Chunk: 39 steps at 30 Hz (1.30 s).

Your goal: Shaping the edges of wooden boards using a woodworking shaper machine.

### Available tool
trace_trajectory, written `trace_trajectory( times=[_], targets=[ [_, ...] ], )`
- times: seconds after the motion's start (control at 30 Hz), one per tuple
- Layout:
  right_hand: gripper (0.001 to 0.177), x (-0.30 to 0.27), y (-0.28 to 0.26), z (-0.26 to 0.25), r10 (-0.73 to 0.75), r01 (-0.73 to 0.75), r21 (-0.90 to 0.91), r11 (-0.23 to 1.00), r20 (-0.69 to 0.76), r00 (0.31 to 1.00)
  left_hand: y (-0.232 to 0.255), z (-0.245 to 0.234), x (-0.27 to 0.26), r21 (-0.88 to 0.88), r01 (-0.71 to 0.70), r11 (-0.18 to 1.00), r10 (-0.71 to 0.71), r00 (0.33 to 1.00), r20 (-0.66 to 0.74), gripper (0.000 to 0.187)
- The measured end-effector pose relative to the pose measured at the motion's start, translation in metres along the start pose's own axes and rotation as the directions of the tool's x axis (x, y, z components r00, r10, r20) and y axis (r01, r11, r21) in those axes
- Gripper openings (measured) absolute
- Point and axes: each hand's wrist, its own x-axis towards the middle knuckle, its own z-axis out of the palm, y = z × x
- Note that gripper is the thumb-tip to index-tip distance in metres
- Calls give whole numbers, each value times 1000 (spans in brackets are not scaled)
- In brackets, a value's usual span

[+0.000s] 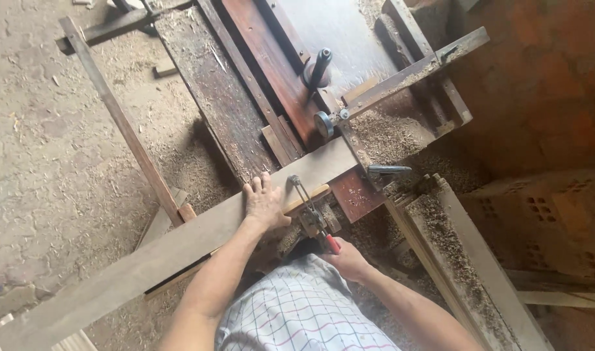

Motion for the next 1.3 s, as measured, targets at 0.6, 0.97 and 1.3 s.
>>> trace_trajectory(
  times=[0.6,0.97,1.3],
  targets=[
    [66,170,-96,-74,-842,611,-653,448,-79,534,-21,20,12,-87,-39,995,40,999,15,82],
    [75,289,-170,-74,-853,663,-579,475,-115,510,-101,-18,102,-15,-56,998,54,995,-82,85],
    [79,315,-216,-86,-785,579,-637,509,-69,615,-133,-40,138,7,-82,997,82,993,-87,87]
  ],
)
